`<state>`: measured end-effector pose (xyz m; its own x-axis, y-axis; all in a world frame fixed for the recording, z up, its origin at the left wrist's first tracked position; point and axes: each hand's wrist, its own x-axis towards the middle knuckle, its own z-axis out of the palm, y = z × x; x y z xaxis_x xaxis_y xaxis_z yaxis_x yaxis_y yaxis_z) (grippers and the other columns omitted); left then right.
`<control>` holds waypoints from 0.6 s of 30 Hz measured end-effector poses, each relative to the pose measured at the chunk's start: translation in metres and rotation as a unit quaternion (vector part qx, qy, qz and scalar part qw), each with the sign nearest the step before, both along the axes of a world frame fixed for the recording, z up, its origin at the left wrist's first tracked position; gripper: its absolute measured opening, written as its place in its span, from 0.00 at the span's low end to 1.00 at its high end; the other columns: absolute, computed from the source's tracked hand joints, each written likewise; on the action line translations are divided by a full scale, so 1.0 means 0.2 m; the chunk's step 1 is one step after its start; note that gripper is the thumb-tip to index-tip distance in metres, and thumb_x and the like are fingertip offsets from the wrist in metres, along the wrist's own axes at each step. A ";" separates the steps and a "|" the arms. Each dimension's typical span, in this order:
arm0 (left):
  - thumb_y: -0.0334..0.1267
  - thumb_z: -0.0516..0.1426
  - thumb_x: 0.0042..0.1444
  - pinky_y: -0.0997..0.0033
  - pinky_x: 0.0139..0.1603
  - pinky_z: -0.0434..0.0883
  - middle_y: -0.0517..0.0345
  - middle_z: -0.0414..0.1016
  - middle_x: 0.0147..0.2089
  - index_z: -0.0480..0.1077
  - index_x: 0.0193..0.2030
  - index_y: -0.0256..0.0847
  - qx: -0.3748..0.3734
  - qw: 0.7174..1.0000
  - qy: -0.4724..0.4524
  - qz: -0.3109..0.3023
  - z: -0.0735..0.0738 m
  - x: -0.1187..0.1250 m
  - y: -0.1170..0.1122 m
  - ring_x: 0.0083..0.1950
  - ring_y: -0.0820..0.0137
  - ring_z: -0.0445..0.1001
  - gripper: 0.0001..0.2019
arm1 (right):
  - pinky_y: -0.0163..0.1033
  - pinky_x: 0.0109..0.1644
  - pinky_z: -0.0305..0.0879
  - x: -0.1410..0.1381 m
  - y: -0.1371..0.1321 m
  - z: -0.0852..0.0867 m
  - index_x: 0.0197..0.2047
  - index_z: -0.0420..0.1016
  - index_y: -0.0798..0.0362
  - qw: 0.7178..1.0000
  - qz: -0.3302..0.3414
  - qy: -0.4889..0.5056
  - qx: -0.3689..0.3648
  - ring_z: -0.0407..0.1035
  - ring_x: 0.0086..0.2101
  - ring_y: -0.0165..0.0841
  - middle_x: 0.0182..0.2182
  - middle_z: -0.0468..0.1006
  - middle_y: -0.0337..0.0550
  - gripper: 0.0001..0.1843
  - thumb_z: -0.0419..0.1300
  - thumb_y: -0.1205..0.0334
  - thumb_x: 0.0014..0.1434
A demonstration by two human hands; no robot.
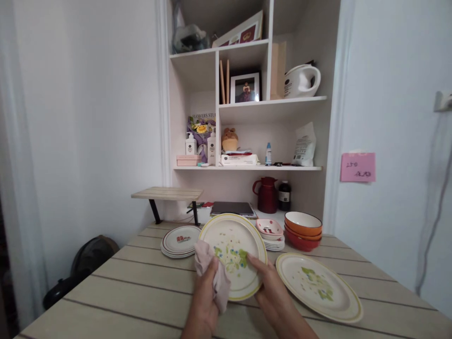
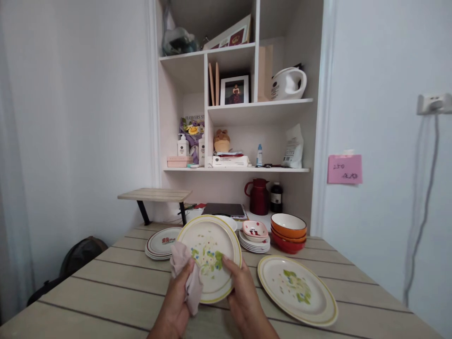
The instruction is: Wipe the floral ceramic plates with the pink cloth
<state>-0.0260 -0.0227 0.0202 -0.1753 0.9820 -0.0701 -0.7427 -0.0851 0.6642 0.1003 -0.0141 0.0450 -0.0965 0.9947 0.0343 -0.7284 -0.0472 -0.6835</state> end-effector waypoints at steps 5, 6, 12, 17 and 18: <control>0.36 0.68 0.45 0.61 0.57 0.70 0.47 0.76 0.55 0.65 0.60 0.43 0.051 0.996 0.070 0.029 0.03 -0.07 -0.02 0.57 0.57 0.73 0.34 | 0.47 0.47 0.72 0.08 0.00 0.04 0.61 0.64 0.59 0.997 0.069 0.010 -0.026 0.78 0.38 0.44 0.39 0.83 0.52 0.37 0.67 0.63 0.48; 0.37 0.68 0.44 0.61 0.57 0.70 0.46 0.76 0.55 0.66 0.59 0.42 0.054 0.995 0.085 0.026 0.03 -0.08 -0.02 0.57 0.56 0.73 0.33 | 0.47 0.47 0.71 0.10 0.00 0.06 0.62 0.62 0.58 0.997 0.079 0.008 -0.021 0.78 0.39 0.44 0.39 0.83 0.51 0.38 0.67 0.64 0.48; 0.38 0.71 0.35 0.56 0.59 0.67 0.44 0.81 0.46 0.72 0.52 0.36 0.033 0.987 0.148 0.044 0.03 -0.11 -0.04 0.55 0.52 0.74 0.32 | 0.50 0.47 0.71 0.22 -0.02 0.12 0.66 0.54 0.41 0.994 0.094 -0.049 0.039 0.77 0.41 0.43 0.47 0.81 0.46 0.43 0.67 0.61 0.50; 0.39 0.71 0.34 0.53 0.59 0.65 0.42 0.81 0.45 0.73 0.49 0.35 0.024 0.983 0.172 0.051 0.01 -0.11 -0.04 0.54 0.50 0.74 0.32 | 0.51 0.47 0.71 0.24 -0.02 0.11 0.63 0.60 0.50 0.988 0.125 -0.084 0.035 0.78 0.38 0.43 0.40 0.82 0.50 0.40 0.68 0.64 0.48; 0.39 0.71 0.34 0.53 0.59 0.66 0.42 0.81 0.45 0.73 0.49 0.35 0.025 0.983 0.178 0.049 0.01 -0.11 -0.04 0.55 0.50 0.74 0.32 | 0.51 0.47 0.71 0.24 -0.02 0.11 0.62 0.61 0.52 0.987 0.130 -0.089 0.034 0.78 0.37 0.43 0.39 0.83 0.51 0.38 0.68 0.64 0.48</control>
